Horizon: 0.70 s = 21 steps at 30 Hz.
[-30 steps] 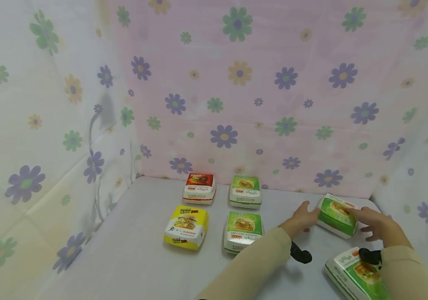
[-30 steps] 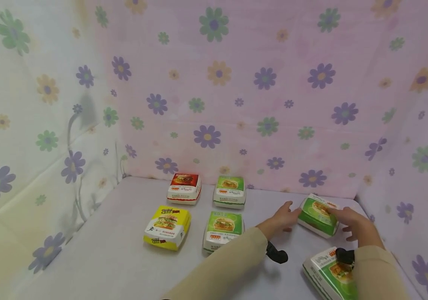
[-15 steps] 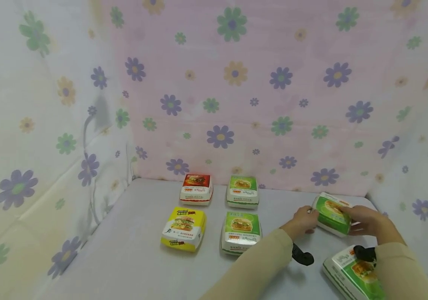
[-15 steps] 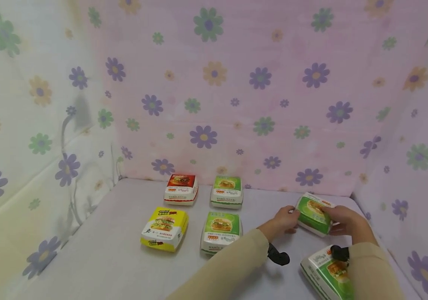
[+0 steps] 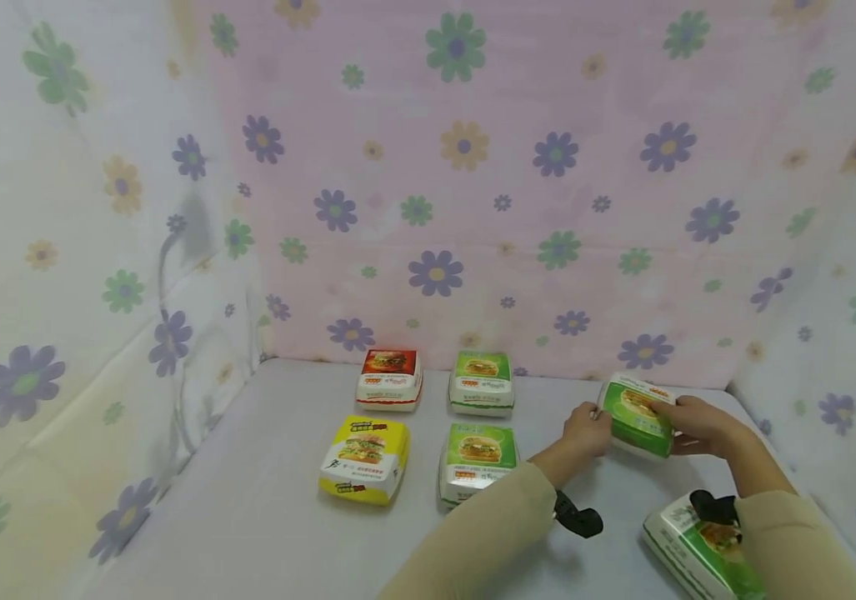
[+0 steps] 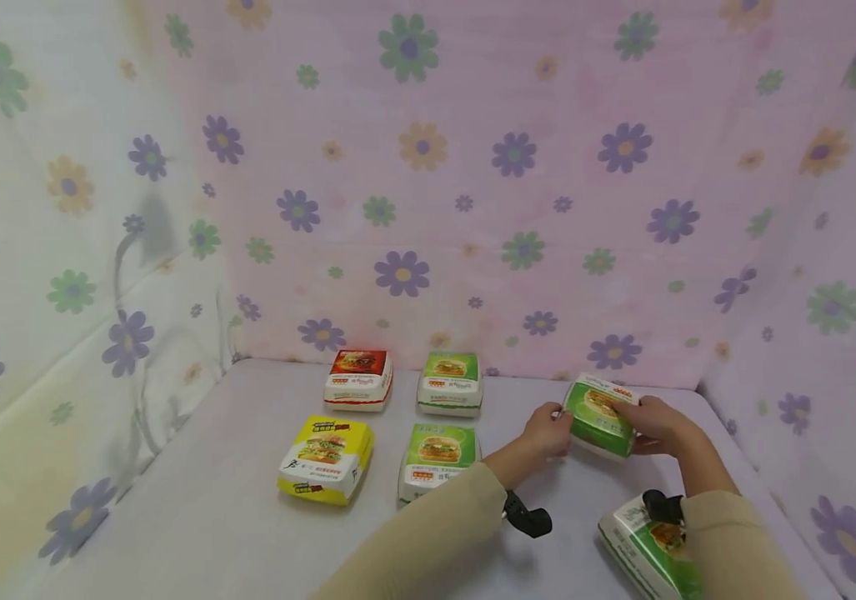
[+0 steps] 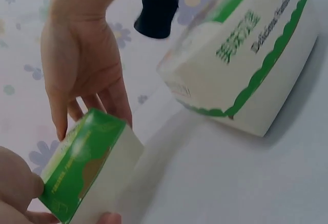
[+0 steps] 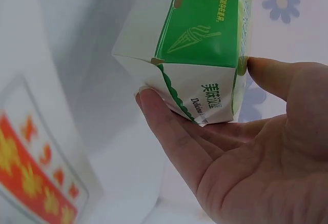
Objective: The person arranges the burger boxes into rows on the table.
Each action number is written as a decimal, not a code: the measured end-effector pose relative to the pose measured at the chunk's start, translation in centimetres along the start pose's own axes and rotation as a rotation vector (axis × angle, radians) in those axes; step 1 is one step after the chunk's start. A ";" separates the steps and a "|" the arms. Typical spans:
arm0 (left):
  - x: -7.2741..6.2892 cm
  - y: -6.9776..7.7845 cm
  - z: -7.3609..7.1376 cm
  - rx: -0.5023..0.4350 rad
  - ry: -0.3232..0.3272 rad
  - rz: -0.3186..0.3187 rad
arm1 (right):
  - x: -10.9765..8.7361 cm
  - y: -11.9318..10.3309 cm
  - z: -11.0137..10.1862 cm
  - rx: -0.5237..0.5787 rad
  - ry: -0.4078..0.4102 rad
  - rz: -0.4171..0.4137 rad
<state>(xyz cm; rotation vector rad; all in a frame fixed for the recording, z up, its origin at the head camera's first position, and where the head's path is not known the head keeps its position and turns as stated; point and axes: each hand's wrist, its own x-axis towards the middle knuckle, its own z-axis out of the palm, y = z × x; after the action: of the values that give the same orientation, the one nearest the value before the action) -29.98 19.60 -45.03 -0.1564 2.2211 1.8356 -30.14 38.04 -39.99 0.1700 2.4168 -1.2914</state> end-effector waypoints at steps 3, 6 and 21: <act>-0.4 -0.3 -1.1 -0.073 0.017 0.017 | 0.1 -0.7 1.1 -0.012 -0.001 -0.027; -0.8 -0.6 -2.2 -0.117 0.037 0.046 | 0.3 -1.4 2.1 -0.023 -0.001 -0.051; -1.4 -3.7 -4.1 -0.117 -0.008 -0.045 | 0.7 -2.1 4.9 -0.100 -0.073 -0.001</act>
<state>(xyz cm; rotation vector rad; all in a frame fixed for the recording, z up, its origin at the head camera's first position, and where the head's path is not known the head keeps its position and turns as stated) -28.28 14.74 -47.44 -0.2187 2.0873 1.9392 -30.03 32.80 -41.08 0.0924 2.4128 -1.1543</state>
